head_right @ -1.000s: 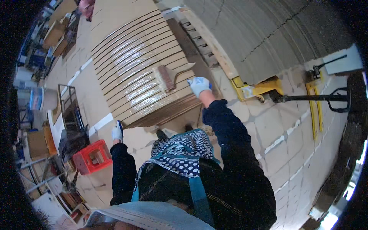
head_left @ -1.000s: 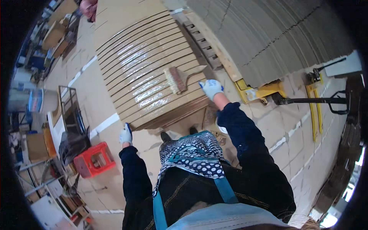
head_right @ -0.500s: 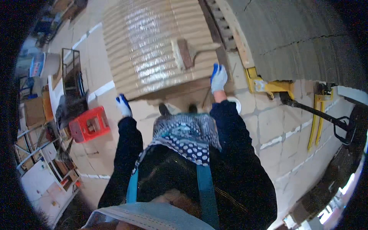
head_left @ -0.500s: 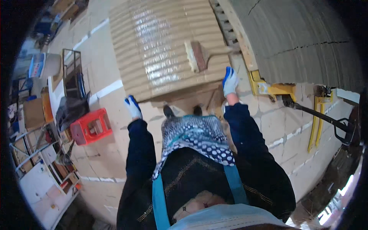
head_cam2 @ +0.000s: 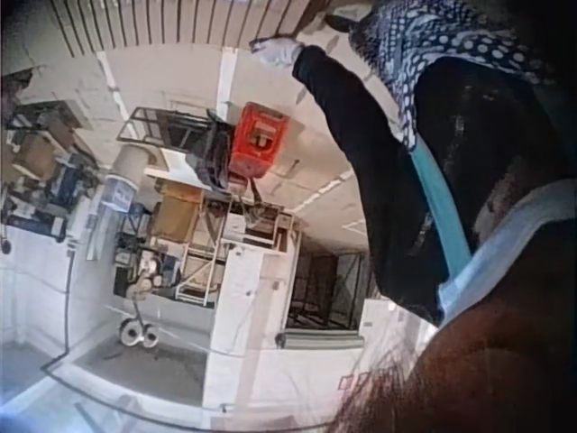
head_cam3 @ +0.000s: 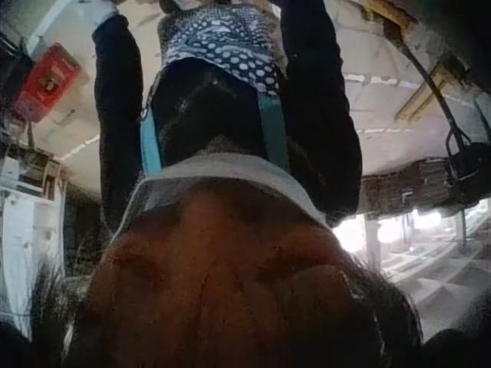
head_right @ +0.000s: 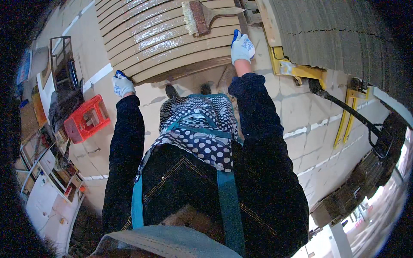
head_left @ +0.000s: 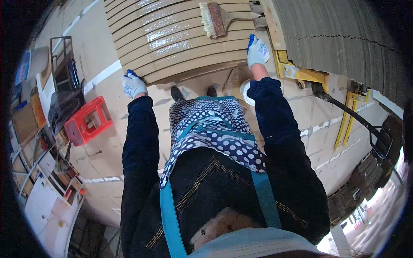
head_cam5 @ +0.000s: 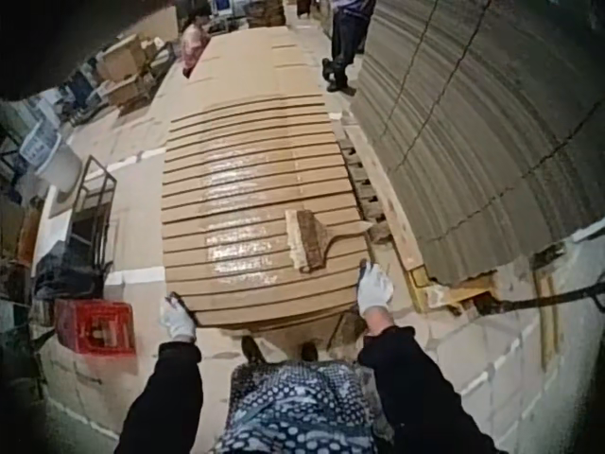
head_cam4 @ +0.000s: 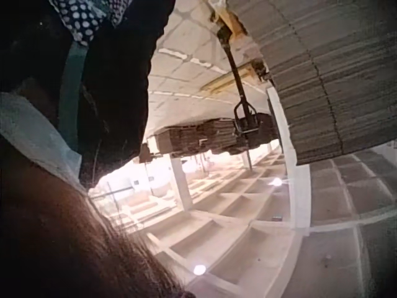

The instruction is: Applying white adhesive to the edges of stacked cardboard sheets using a hand brush.

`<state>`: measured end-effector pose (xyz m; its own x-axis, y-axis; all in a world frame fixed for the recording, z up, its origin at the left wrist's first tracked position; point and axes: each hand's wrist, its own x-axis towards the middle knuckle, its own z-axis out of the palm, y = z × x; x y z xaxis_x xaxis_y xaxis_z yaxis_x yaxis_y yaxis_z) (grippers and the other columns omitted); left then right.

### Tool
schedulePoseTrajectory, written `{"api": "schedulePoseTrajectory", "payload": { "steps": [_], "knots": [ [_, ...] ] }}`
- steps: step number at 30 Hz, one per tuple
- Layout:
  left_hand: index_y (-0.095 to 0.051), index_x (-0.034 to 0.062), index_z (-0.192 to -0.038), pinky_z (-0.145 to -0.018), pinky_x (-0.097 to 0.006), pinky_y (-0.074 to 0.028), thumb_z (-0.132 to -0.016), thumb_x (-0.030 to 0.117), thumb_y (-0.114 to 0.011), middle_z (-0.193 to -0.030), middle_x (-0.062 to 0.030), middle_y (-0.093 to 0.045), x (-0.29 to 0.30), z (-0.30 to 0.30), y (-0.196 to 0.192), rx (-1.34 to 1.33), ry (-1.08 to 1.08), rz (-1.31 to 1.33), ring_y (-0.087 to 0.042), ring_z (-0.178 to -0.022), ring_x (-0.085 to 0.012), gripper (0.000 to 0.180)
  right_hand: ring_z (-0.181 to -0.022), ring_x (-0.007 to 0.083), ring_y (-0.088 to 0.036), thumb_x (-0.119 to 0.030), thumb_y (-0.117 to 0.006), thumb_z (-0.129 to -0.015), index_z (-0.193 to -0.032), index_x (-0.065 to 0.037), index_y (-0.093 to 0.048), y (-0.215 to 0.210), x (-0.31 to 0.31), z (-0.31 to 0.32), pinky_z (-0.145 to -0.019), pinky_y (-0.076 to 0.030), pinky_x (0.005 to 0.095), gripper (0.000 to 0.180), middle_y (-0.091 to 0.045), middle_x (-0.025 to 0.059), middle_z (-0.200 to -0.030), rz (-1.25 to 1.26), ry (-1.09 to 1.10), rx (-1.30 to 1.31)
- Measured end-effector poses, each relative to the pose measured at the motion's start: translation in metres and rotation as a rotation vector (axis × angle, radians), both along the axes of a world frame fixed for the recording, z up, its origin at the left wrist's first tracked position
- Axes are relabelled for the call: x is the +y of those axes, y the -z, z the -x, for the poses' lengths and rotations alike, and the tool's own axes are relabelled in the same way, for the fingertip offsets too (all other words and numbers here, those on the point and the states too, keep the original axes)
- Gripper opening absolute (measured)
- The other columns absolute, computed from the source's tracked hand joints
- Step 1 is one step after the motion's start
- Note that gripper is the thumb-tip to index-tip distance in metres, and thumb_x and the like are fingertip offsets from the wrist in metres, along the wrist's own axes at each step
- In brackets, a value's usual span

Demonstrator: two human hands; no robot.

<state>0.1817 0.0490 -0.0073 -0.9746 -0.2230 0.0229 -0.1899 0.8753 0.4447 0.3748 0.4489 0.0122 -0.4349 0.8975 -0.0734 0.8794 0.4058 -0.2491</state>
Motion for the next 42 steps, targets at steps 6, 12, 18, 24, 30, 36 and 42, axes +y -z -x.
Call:
{"api": "schedulePoseTrajectory", "payload": {
  "steps": [6,12,18,24,30,36,42],
  "knots": [
    [-0.06,0.0035,-0.085,-0.07,-0.049,-0.044,-0.094,0.039,-0.044,-0.082,-0.0204,-0.065,-0.006,0.007,-0.01,-0.115,0.016,-0.062,-0.061,-0.08,-0.0402,0.04,-0.085,0.0381,-0.065,-0.054,-0.025,-0.096,-0.092,-0.007,-0.062,-0.005,0.006,-0.001,-0.07,-0.049,0.0549,0.059,-0.067,0.0201,-0.092,0.014,-0.104,-0.125],
    [-0.062,0.0034,-0.094,-0.077,-0.05,-0.046,-0.094,0.042,-0.042,-0.092,-0.0225,-0.066,-0.001,0.006,-0.006,-0.125,0.023,0.055,-0.062,-0.089,-0.041,0.044,-0.086,0.0397,-0.065,-0.056,-0.026,-0.095,-0.094,-0.008,-0.063,0.013,0.011,0.004,-0.071,-0.047,0.0579,0.06,-0.067,0.0201,-0.094,0.034,-0.07,-0.098],
    [-0.065,0.0042,-0.097,-0.077,-0.05,-0.046,-0.093,0.051,-0.037,-0.094,-0.0247,-0.065,-0.063,0.042,-0.026,-0.221,0.289,0.196,-0.062,-0.091,-0.0403,0.055,-0.089,0.0402,-0.063,-0.055,-0.029,-0.094,-0.1,-0.008,-0.067,-0.014,0.042,-0.013,-0.08,-0.048,0.0506,0.06,-0.067,0.0196,-0.097,0.183,-0.215,0.058],
    [-0.066,0.0,-0.094,-0.075,-0.051,-0.049,-0.091,0.062,-0.032,-0.084,-0.0264,-0.065,-0.062,0.02,0.002,-0.697,0.035,-0.508,-0.061,-0.084,-0.045,0.07,-0.093,0.0401,-0.063,-0.052,-0.027,-0.095,-0.097,-0.006,-0.07,-0.017,0.004,-0.022,-0.084,-0.048,0.0512,0.063,-0.066,0.0226,-0.097,0.118,-0.366,-0.259],
    [-0.068,-0.0015,-0.098,-0.086,-0.048,-0.047,-0.09,0.062,-0.034,-0.097,-0.0299,-0.063,-0.065,0.044,-0.018,-0.587,0.413,0.175,-0.06,-0.1,-0.043,0.073,-0.077,0.0376,-0.065,-0.057,-0.03,-0.094,-0.09,-0.002,-0.07,-0.051,0.018,-0.016,-0.074,-0.051,0.0463,0.069,-0.066,0.0227,-0.083,-0.074,-0.633,-0.255],
    [-0.054,0.0022,-0.112,-0.074,-0.032,-0.05,-0.091,0.042,-0.058,-0.108,-0.0125,-0.057,-0.082,0.015,0.004,-0.046,0.517,-0.667,-0.057,-0.099,-0.0233,0.045,-0.079,0.0225,-0.063,-0.034,-0.051,-0.095,-0.106,-0.004,-0.061,-0.013,0.001,-0.039,-0.06,-0.05,0.0358,0.034,-0.061,0.01,-0.103,0.81,-0.023,1.032],
    [-0.049,0.0126,-0.073,-0.047,-0.029,-0.031,-0.094,0.035,-0.055,-0.058,0.0049,-0.04,-0.029,0.004,0.028,0.094,-0.155,-0.899,-0.036,-0.05,-0.0087,0.031,-0.08,0.0398,-0.058,-0.036,-0.044,-0.095,-0.087,-0.006,-0.056,0.044,-0.014,-0.022,-0.07,-0.045,0.0479,0.034,-0.062,0.0195,-0.082,-0.124,-0.069,0.494]
  ]
}}
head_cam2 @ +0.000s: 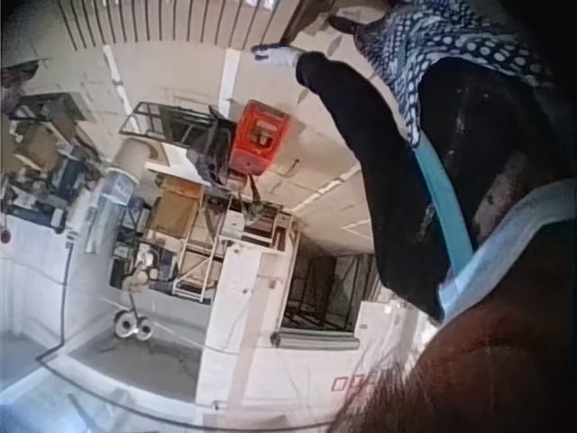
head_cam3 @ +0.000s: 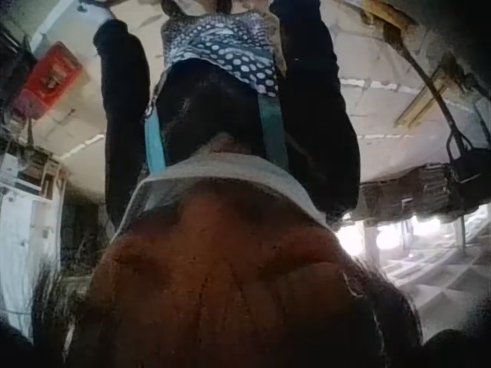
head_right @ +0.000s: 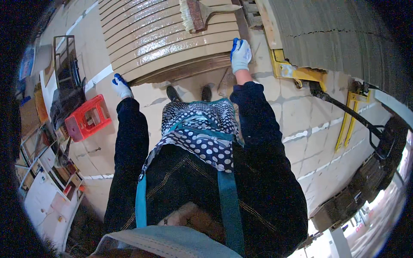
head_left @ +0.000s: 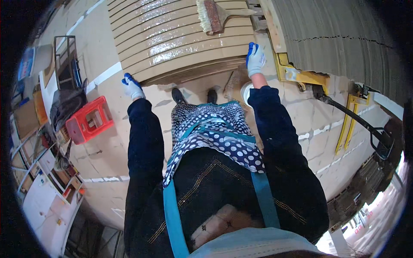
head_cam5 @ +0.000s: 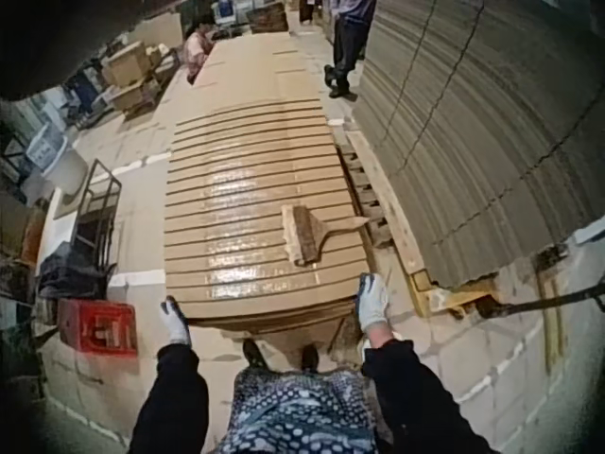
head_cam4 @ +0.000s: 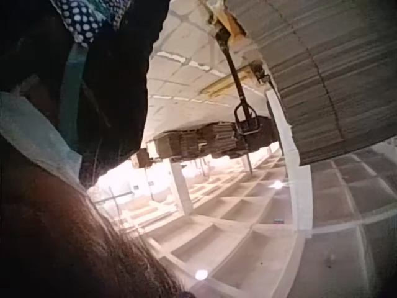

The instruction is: Applying white adhesive to the edges of stacked cardboard sheets using a hand brush.

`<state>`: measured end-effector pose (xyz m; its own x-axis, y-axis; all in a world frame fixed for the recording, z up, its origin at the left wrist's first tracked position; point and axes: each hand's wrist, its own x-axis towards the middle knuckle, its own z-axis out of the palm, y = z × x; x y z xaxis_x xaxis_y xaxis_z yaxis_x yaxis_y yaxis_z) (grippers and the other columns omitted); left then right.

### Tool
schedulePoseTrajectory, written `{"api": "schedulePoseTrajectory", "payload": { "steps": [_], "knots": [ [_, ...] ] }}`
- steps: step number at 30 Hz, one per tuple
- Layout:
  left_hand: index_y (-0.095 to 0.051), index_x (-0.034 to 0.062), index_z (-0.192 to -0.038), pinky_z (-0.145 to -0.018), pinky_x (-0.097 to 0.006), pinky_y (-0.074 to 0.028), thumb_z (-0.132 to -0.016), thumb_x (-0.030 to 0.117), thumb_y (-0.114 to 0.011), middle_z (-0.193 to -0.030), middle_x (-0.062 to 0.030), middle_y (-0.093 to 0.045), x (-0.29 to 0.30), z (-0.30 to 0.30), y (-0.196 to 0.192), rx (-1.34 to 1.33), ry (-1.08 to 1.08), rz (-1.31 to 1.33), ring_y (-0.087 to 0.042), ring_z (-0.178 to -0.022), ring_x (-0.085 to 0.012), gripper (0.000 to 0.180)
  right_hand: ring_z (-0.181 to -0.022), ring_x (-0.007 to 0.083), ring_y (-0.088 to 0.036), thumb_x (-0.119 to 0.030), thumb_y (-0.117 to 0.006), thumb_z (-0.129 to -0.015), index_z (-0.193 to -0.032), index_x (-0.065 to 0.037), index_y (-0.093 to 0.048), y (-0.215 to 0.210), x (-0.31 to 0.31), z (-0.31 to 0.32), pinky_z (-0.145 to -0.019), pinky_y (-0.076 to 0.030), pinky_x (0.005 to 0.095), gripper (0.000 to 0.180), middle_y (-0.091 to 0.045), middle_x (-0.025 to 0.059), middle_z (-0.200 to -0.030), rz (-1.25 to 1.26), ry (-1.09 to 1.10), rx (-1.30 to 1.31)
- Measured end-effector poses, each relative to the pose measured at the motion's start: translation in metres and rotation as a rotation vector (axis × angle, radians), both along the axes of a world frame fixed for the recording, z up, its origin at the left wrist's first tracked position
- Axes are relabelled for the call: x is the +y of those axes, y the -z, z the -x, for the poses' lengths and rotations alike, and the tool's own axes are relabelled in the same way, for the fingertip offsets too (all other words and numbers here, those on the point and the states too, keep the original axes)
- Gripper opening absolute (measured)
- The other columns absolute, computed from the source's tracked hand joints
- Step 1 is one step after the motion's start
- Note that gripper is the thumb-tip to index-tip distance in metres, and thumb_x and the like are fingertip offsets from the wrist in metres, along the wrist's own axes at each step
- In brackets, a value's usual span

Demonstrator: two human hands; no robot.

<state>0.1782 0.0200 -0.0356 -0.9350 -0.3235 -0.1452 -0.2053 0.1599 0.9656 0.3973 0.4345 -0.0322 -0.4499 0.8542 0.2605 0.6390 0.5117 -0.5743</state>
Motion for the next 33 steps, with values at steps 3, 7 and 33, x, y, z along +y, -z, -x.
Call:
{"api": "schedulePoseTrajectory", "payload": {
  "steps": [3,7,33],
  "knots": [
    [-0.055,0.0067,-0.074,-0.051,-0.037,-0.036,-0.094,0.037,-0.051,-0.056,-0.0075,-0.052,0.015,0.008,-0.021,-0.088,0.033,0.445,-0.048,-0.05,-0.0212,0.037,-0.081,0.0405,-0.06,-0.045,-0.039,-0.095,-0.089,-0.007,-0.06,-0.016,0.006,0.013,-0.071,-0.045,0.0504,0.044,-0.064,0.0215,-0.085,0.038,-0.002,-0.216],
    [-0.061,0.0026,-0.085,-0.067,-0.047,-0.042,-0.094,0.042,-0.044,-0.075,-0.0197,-0.063,0.029,0.006,-0.038,-0.115,0.05,0.776,-0.059,-0.073,-0.0378,0.043,-0.079,0.0389,-0.063,-0.045,-0.038,-0.095,-0.088,-0.006,-0.058,-0.035,0.009,0.02,-0.071,-0.047,0.0504,0.045,-0.065,0.0213,-0.084,0.057,0.017,-0.381],
    [-0.062,0.006,-0.089,-0.055,-0.036,-0.052,-0.088,0.052,-0.055,-0.071,-0.0105,-0.063,-0.059,0.022,-0.067,-0.549,0.587,0.304,-0.061,-0.051,-0.0226,0.046,-0.076,0.022,-0.067,-0.049,-0.047,-0.093,-0.105,-0.001,-0.065,-0.121,0.029,-0.011,-0.055,-0.053,0.0304,0.052,-0.067,0.0162,-0.085,0.764,-0.138,-0.408]
  ]
}}
